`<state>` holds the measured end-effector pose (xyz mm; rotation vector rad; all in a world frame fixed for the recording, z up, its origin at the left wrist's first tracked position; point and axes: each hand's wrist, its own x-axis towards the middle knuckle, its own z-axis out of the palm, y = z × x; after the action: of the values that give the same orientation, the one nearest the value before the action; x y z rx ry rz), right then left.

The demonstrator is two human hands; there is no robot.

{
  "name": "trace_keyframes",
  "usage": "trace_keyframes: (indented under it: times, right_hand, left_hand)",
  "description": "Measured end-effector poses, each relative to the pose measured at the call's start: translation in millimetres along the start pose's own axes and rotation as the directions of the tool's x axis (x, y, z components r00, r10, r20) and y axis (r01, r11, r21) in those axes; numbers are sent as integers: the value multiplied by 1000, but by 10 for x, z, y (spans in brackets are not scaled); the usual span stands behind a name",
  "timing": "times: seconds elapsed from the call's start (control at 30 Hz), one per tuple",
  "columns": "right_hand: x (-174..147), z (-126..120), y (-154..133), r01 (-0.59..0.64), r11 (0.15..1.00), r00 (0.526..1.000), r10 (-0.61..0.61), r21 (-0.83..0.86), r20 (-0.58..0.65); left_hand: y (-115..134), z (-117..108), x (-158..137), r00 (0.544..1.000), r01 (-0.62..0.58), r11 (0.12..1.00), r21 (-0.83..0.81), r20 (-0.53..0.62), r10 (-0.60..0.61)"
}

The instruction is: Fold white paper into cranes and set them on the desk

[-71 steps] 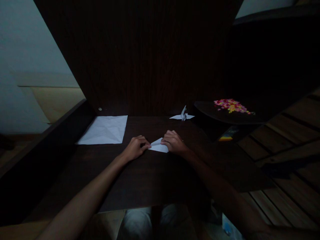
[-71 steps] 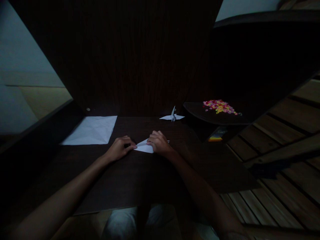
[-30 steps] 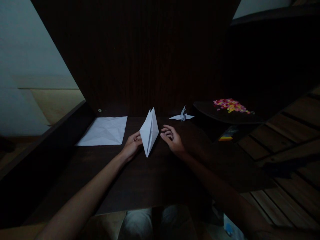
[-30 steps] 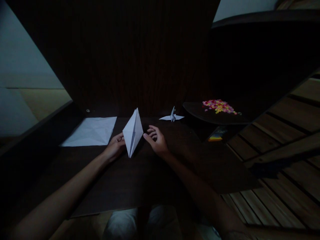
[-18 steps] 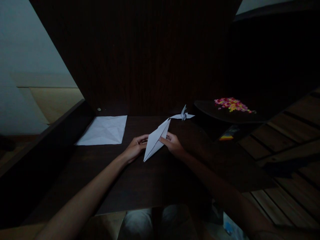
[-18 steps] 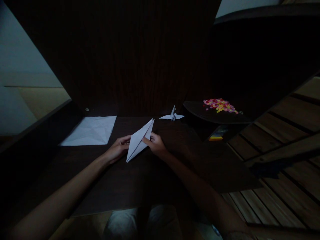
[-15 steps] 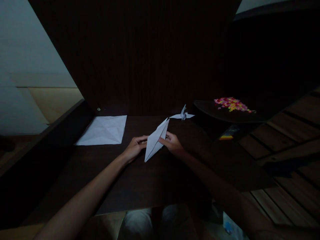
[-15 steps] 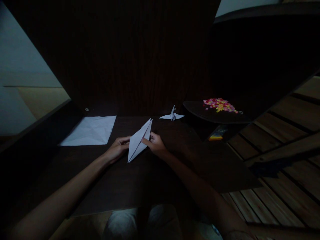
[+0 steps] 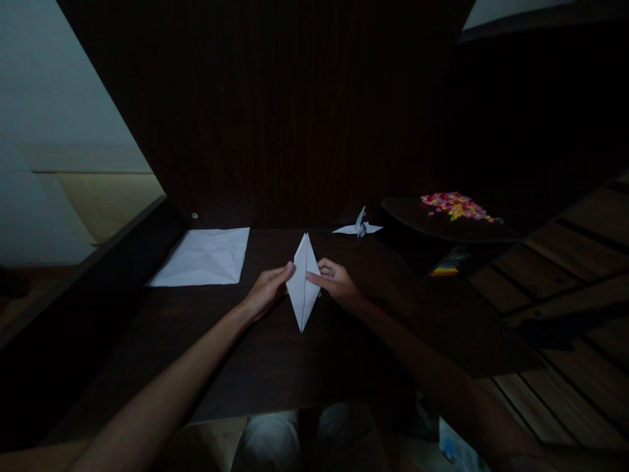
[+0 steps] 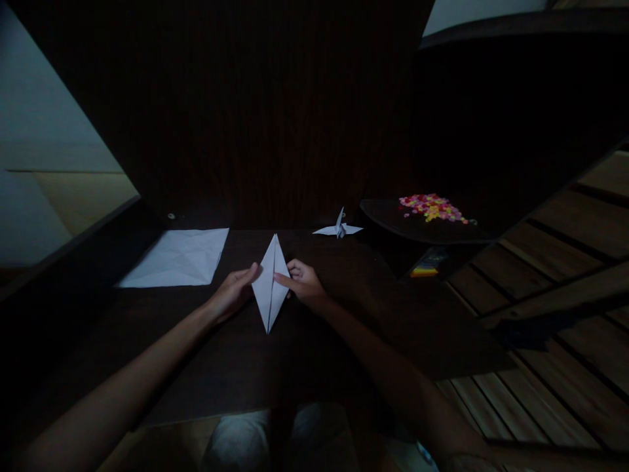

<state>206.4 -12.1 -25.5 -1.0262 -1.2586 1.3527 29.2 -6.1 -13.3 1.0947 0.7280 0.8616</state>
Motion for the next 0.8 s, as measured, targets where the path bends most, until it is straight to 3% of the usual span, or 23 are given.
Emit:
trace_keyframes:
  times: [0.23, 0.53, 0.7, 0.8]
  right_hand:
    - [-18, 20, -23, -12, 1000, 1000, 11, 20, 27]
    - [-20, 37, -26, -96, 994, 995, 94, 56, 43]
    - [2, 8, -47, -99, 993, 995, 100, 71, -5]
    - [3, -7, -58, -91, 992, 995, 94, 87, -33]
  left_hand:
    - [-10, -6, -13, 996, 17, 992, 126, -92, -5]
    - [25, 55, -48, 998, 60, 983, 175, -33, -55]
    - [-12, 16, -11, 995, 83, 990, -110, -39, -88]
    - [-7, -17, 7, 991, 130, 962, -240, 32, -126]
